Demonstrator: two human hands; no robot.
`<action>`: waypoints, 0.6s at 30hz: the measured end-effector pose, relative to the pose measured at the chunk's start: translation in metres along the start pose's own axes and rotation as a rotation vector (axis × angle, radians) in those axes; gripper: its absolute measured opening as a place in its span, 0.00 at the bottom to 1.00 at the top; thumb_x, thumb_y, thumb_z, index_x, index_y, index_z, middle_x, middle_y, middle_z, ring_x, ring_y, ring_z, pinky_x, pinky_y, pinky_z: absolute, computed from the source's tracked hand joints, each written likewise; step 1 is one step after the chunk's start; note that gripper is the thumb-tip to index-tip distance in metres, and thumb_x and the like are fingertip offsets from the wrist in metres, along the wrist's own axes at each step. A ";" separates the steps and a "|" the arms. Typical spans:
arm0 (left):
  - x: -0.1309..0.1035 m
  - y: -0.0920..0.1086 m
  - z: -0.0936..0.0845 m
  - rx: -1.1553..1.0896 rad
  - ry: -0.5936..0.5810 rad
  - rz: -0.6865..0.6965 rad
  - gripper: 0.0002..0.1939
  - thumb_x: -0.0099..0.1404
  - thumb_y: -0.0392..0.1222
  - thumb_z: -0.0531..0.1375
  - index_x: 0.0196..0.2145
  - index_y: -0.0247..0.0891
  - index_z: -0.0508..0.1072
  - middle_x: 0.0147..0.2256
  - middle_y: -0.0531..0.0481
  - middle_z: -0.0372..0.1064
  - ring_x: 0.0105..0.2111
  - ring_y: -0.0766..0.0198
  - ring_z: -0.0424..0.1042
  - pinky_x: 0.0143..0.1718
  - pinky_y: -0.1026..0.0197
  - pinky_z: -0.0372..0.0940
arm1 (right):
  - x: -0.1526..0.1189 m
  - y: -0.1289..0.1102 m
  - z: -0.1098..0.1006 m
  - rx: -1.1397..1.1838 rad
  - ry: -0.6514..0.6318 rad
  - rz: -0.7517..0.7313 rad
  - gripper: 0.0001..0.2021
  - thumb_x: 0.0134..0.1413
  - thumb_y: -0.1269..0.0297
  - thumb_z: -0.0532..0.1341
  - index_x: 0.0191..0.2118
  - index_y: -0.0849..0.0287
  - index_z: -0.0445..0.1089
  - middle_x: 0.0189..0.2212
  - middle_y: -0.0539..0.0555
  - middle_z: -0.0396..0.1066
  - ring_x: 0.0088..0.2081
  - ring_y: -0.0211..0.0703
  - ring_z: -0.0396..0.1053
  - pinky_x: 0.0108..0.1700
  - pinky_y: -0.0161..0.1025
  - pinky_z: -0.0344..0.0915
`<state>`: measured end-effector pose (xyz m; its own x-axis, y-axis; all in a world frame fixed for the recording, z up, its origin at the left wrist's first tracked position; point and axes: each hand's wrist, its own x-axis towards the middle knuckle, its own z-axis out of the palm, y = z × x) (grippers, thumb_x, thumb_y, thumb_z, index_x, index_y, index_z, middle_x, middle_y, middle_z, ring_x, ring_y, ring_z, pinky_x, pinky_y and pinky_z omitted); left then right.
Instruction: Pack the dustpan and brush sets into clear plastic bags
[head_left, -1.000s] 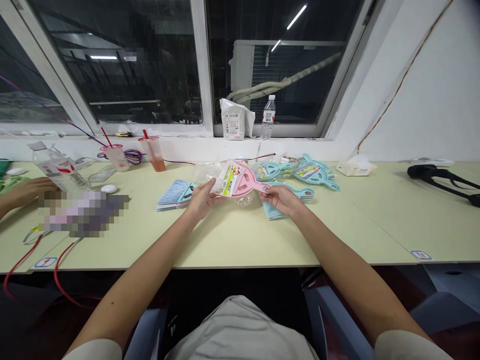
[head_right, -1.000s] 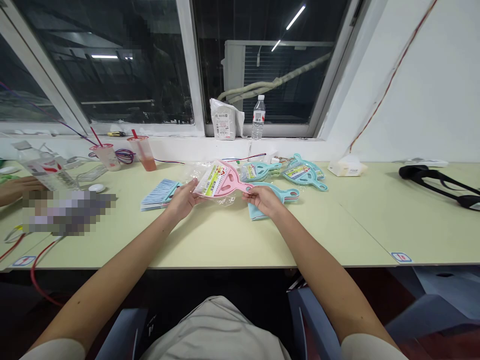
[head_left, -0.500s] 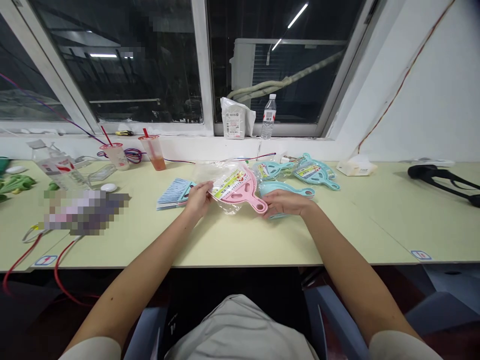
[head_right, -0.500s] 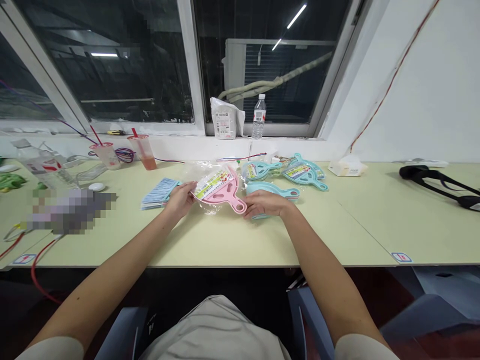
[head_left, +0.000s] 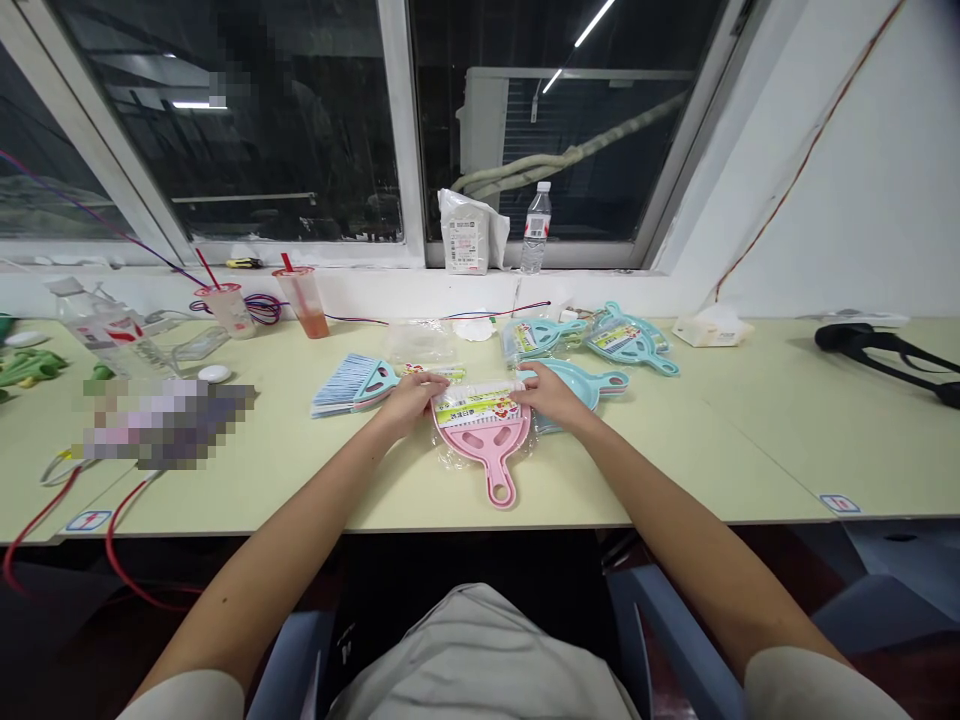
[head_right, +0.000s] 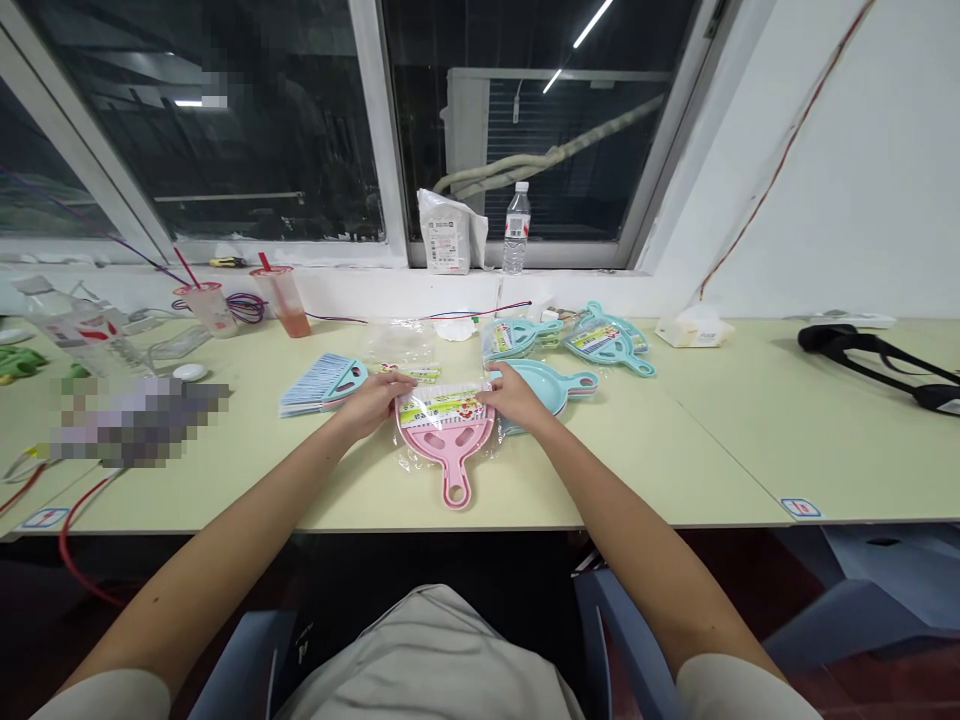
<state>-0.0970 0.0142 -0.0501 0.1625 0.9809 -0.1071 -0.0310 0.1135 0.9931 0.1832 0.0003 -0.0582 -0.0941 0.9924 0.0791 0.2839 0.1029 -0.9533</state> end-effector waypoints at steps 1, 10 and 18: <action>0.000 -0.001 -0.002 0.046 0.033 0.006 0.14 0.56 0.39 0.68 0.41 0.35 0.76 0.32 0.46 0.74 0.30 0.61 0.74 0.31 0.60 0.67 | 0.001 0.002 0.002 -0.061 0.027 -0.032 0.32 0.47 0.64 0.70 0.58 0.55 0.63 0.32 0.46 0.72 0.30 0.41 0.72 0.34 0.36 0.67; -0.004 -0.006 -0.005 0.868 0.272 0.487 0.13 0.62 0.38 0.63 0.46 0.41 0.74 0.46 0.43 0.72 0.44 0.53 0.72 0.47 0.51 0.67 | -0.008 -0.001 0.020 -0.640 0.028 -0.223 0.23 0.57 0.63 0.64 0.58 0.58 0.69 0.42 0.56 0.73 0.42 0.47 0.70 0.47 0.41 0.65; -0.005 -0.012 0.010 1.261 -0.078 0.765 0.16 0.73 0.41 0.54 0.39 0.39 0.83 0.39 0.41 0.77 0.45 0.49 0.68 0.52 0.46 0.62 | -0.004 -0.002 0.028 -0.989 0.015 -0.360 0.15 0.67 0.67 0.58 0.51 0.63 0.79 0.47 0.64 0.71 0.54 0.56 0.62 0.60 0.48 0.58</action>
<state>-0.0877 0.0068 -0.0608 0.5548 0.7223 0.4130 0.7204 -0.6653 0.1959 0.1563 -0.0057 -0.0651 -0.3173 0.8925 0.3206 0.8946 0.3939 -0.2112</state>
